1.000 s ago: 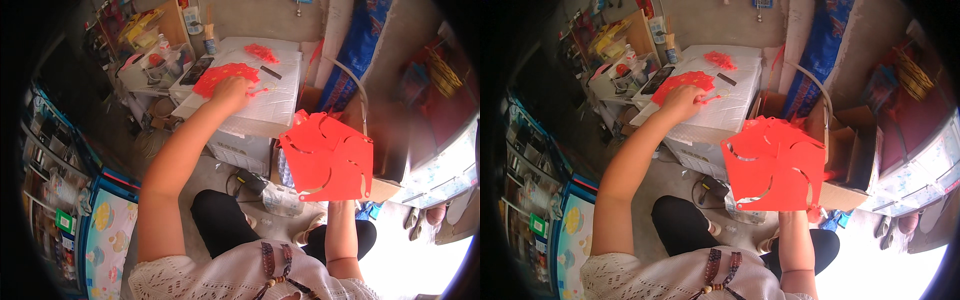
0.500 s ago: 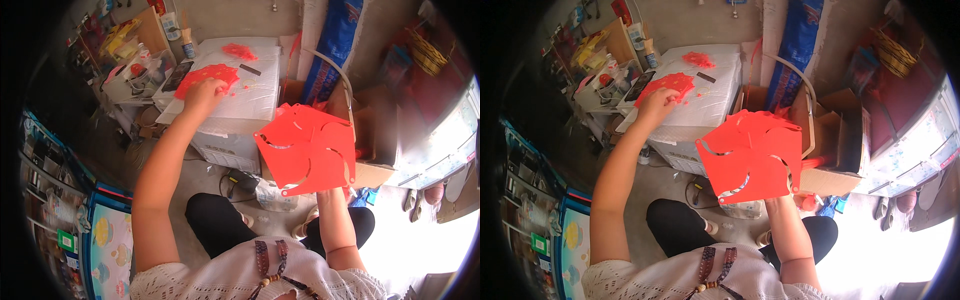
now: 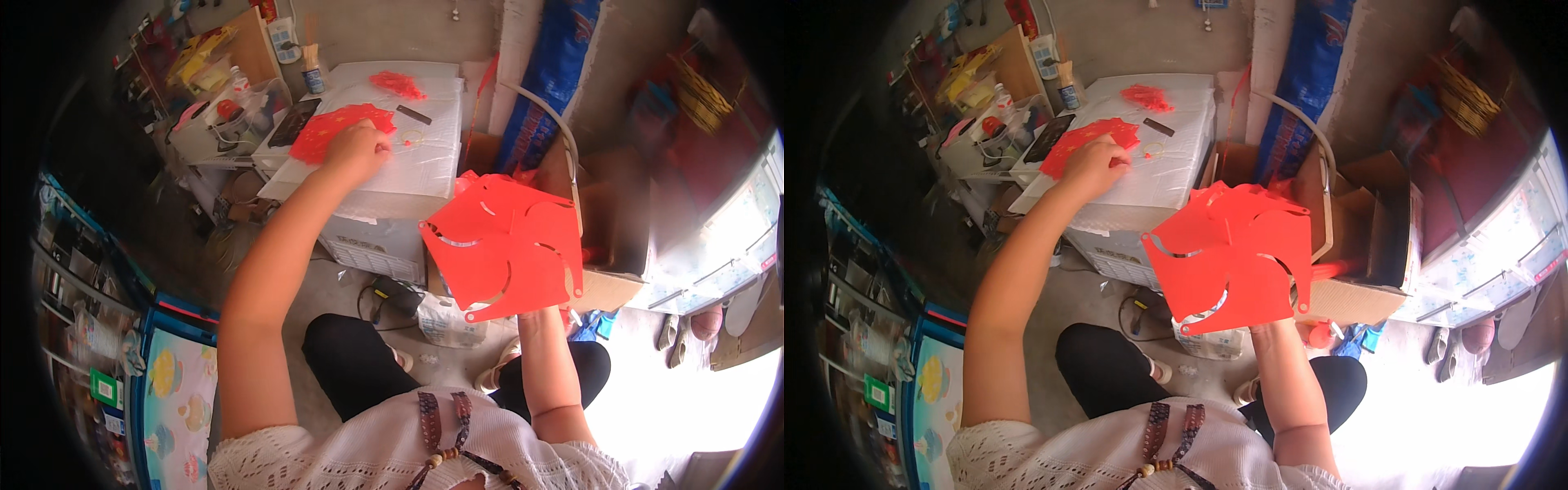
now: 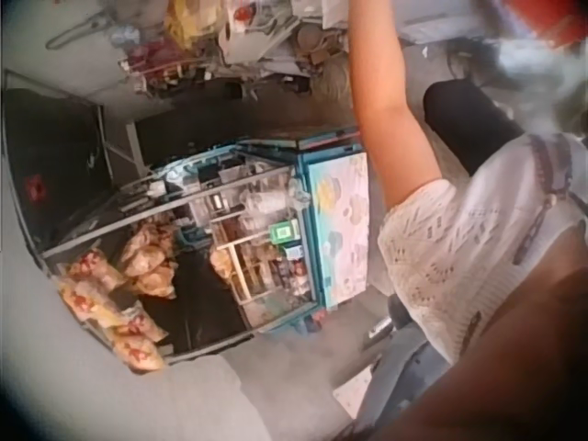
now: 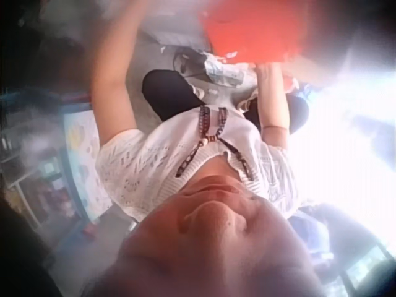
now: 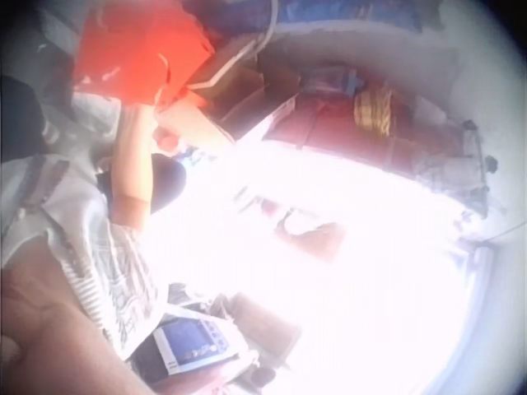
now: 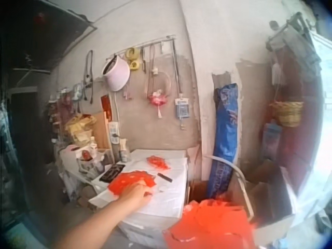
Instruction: The person assembles red paper crafts by folding pre-cut star-shaped pieces and attaching them to sticks. They handle multiple red paper cutouts and sticks, folding the paper into a three-dimensional shape and securing it to the stick.
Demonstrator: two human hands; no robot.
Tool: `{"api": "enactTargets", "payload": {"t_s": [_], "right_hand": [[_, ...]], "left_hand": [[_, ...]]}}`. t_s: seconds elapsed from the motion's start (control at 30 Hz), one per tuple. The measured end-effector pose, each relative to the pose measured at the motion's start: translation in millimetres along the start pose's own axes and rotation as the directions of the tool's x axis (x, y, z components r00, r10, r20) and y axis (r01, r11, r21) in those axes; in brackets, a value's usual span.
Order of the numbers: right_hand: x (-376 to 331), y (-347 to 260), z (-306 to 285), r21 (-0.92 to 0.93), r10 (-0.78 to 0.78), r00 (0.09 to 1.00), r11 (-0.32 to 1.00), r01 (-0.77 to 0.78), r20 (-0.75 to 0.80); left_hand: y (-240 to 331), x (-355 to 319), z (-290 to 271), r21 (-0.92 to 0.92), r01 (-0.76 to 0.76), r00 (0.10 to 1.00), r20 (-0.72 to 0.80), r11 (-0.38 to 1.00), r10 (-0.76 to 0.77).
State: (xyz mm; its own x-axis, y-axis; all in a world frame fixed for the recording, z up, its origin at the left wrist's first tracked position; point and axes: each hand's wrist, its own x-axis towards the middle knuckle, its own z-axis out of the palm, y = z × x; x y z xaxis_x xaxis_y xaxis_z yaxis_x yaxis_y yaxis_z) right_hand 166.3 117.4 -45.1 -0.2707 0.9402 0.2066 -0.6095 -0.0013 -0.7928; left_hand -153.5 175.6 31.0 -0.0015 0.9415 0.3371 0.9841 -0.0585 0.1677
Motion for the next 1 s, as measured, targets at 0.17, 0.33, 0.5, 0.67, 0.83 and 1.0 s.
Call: {"api": "enactTargets", "payload": {"t_s": [0.17, 0.33, 0.5, 0.67, 0.83, 1.0], "right_hand": [[2.2, 0.2, 0.9, 0.067, 0.037, 0.999, 0.997, -0.035, -0.021], [6.7, -1.6, -0.8, 0.164, 0.125, 0.988, 0.98, -0.109, -0.093], [0.2, -7.1, 5.1, 0.325, 0.112, 0.992, 0.942, -0.09, -0.05], [-0.2, -11.0, 16.6, 0.369, 0.09, 0.995, 0.927, -0.07, -0.037], [-5.5, -12.8, 20.8, 0.396, 0.064, 0.995, 0.918, -0.03, -0.074], [-8.2, 0.6, -3.7, 0.257, 0.041, 0.999, 0.966, -0.035, -0.017]], "left_hand": [[14.4, -10.5, -5.0, -0.068, -0.056, 0.985, -0.168, 0.996, 0.044], [74.4, -66.2, -18.5, -0.13, -0.46, 0.761, -0.568, 0.878, 0.315], [110.3, -133.5, -6.0, 0.236, -0.828, 0.286, -0.601, 0.508, 0.746], [136.2, -141.8, -9.9, 0.066, -0.85, 0.395, -0.575, 0.522, 0.716], [146.6, -142.3, -22.8, -0.299, -0.791, 0.6, -0.551, 0.533, 0.581], [150.5, -146.7, -49.2, -0.858, -0.3, 0.928, -0.161, 0.418, 0.335]]}}
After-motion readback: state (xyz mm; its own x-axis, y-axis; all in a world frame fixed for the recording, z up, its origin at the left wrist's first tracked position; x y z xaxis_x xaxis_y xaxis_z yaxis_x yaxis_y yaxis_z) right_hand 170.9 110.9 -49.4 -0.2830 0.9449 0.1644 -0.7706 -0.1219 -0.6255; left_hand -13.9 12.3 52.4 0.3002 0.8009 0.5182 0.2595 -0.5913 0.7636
